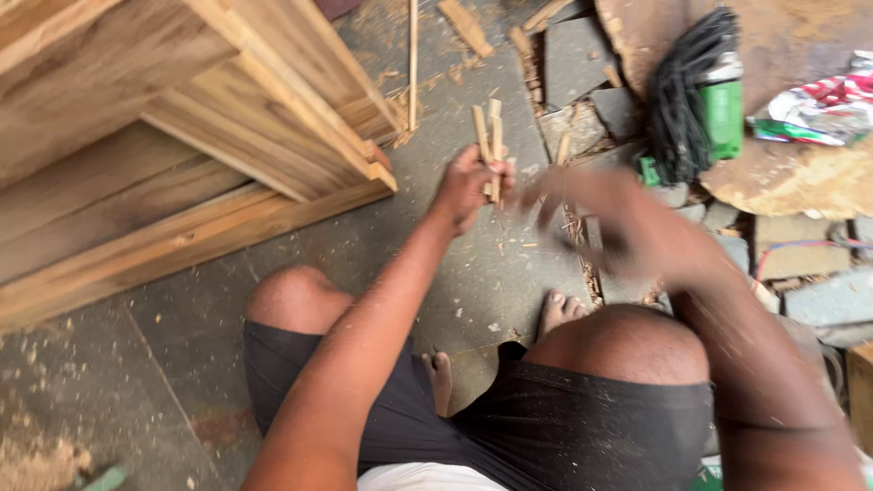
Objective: The person cuts thin wooden sticks using an angle grinder, then uses a chisel to carve and shape the sticks on a small wooden block. The person handles the sticks and tools while sitting on the floor.
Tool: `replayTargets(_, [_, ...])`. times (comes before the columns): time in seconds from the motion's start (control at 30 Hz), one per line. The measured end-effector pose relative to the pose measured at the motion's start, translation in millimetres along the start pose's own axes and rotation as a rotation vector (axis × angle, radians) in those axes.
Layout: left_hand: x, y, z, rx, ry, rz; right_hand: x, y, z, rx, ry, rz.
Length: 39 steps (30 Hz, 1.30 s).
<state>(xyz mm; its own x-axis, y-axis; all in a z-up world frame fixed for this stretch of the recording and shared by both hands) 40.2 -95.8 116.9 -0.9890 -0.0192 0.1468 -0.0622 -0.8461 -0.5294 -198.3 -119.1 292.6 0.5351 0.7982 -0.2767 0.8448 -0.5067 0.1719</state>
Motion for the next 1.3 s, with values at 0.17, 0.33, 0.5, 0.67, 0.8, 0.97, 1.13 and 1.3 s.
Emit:
replayTargets(0.17, [-21,9,49,0.043,0.001,-0.02,-10,-37,-104,-0.224,0.406,-0.362])
replayTargets(0.33, [-45,-12,97,0.101,0.075,0.001,-1,-34,-132,-0.414,0.712,-0.525])
replayTargets(0.5, [-56,-41,118,0.086,0.046,0.005,-7,-44,-141,-0.524,0.91,-0.591])
replayTargets(0.67, [-46,-67,125,0.161,-0.021,-0.017,-31,-63,-154,-0.632,0.941,-0.557])
replayTargets(0.8, [-52,-74,124,0.136,-0.008,0.065,-51,-48,-165,-0.682,1.002,-0.584])
replayTargets(0.97, [-64,36,127,0.144,0.103,0.065,-96,-60,-162,-0.358,0.604,-0.098])
replayTargets(1.13, [-79,183,127,0.264,0.507,0.316,-126,-39,-78,0.187,0.283,0.071])
replayTargets(1.3, [-94,281,167,0.142,0.993,0.568,-130,2,41,0.636,-0.146,-0.024])
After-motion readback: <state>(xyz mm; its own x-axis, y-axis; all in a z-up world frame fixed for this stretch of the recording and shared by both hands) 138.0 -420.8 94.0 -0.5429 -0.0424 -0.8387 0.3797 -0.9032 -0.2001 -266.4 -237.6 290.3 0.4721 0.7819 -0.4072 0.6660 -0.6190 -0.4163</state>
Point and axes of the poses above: each hand's wrist, its own y-axis towards the middle knuckle, its own x-axis out of the palm, z = x × y, the point moved 1 cm from there along y, towards the middle knuckle, and after that the axes turned 10 degrees about y, right-handed, at the moved point
